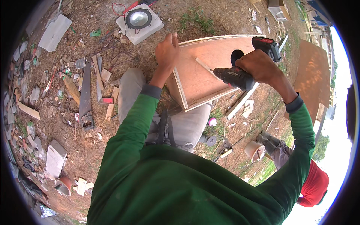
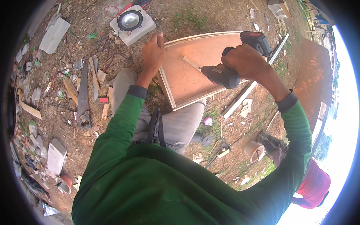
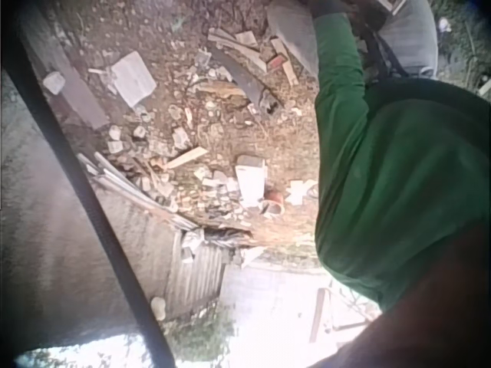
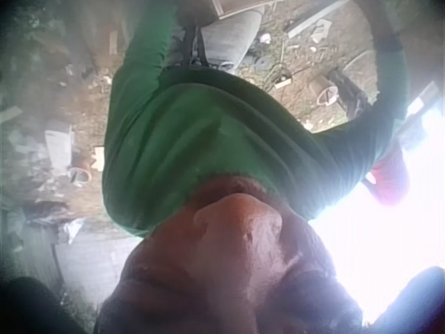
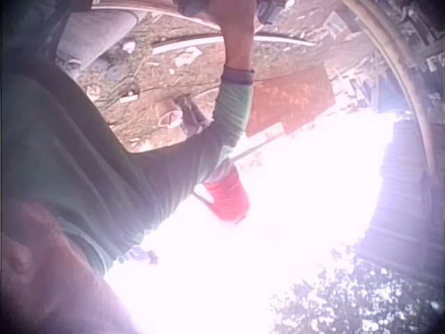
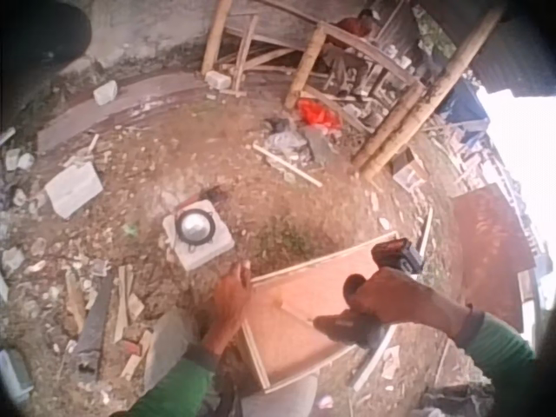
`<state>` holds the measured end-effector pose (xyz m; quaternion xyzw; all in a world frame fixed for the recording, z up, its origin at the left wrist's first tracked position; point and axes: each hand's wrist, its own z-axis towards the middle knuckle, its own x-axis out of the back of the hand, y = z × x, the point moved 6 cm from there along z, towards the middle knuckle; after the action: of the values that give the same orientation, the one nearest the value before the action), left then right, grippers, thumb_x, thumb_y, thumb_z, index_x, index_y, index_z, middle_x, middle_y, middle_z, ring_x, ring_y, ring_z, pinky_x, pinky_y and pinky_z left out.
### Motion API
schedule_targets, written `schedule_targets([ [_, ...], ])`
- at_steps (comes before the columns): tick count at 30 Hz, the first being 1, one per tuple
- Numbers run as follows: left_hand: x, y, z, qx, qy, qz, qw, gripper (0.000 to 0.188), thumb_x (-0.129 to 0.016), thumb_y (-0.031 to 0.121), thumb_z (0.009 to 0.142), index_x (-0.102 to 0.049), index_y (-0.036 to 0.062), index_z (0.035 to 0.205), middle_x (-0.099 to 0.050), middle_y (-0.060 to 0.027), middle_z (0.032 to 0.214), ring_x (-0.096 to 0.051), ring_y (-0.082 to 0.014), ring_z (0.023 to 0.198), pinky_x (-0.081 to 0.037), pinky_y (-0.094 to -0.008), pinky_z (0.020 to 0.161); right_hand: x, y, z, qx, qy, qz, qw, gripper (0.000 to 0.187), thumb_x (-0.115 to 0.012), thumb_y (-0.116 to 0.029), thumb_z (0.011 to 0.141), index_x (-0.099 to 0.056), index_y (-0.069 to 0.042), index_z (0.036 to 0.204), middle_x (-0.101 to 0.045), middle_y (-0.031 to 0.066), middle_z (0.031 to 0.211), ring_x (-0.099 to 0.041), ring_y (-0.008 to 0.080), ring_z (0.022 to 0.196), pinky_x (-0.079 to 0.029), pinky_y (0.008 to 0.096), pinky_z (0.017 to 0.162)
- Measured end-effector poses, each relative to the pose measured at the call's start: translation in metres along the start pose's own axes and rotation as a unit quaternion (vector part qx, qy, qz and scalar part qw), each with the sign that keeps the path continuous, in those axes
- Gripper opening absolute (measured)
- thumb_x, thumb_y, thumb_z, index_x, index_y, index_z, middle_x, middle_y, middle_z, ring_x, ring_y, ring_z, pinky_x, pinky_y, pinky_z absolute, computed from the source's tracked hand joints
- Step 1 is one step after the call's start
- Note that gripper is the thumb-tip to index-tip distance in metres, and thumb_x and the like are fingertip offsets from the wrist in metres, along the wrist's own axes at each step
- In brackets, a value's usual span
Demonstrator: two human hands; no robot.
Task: The person kneels on the ground and assembles a wooden box with a circular hole. They measure and mark a small wooden piece, then use a cordless drill to screw it into place inside the box.
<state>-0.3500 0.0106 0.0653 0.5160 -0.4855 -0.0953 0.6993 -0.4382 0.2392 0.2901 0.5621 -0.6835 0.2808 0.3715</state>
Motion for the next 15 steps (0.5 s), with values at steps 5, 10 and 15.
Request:
schedule_targets([
  [5, 0.0006, -0.0014, -0.0008, 0.007, 0.000, -0.008, 1.000, 0.038, -0.054, 0.039, 0.116, -0.075, 0.0075, 0.111, -0.079, -0.0175, 0.080, -0.078, -0.0447, 0.078, -0.060, -0.0586, 0.074, 0.0003, -0.0003, 0.0027, -0.004, -0.006, -0.007, 1.000, 0.011, -0.080, -0.018, 0.085, -0.079, -0.010, 0.092, -0.077, 0.0145, 0.086, -0.078, 0.0357, 0.085, -0.060, 0.0494, 0.080],
  [10, -0.0031, -0.0025, 0.0005, -0.007, 0.002, -0.025, 1.000, 0.037, -0.056, 0.038, 0.115, -0.075, 0.0063, 0.117, -0.075, -0.0254, 0.077, -0.076, -0.0486, 0.075, -0.060, -0.0611, 0.071, -0.0024, 0.0050, 0.0028, -0.014, -0.015, 0.021, 1.000, 0.015, -0.080, -0.018, 0.083, -0.077, -0.011, 0.096, -0.077, 0.0133, 0.085, -0.078, 0.0349, 0.087, -0.058, 0.0497, 0.080],
  [15, -0.0055, -0.0045, 0.0013, -0.006, 0.008, -0.027, 1.000, 0.037, -0.057, 0.038, 0.115, -0.075, 0.0060, 0.116, -0.075, -0.0256, 0.077, -0.077, -0.0484, 0.075, -0.060, -0.0605, 0.071, -0.0053, 0.0086, -0.0024, -0.022, -0.010, 0.067, 0.997, 0.019, -0.081, -0.020, 0.081, -0.076, -0.011, 0.098, -0.076, 0.0134, 0.085, -0.077, 0.0357, 0.088, -0.056, 0.0504, 0.081],
])
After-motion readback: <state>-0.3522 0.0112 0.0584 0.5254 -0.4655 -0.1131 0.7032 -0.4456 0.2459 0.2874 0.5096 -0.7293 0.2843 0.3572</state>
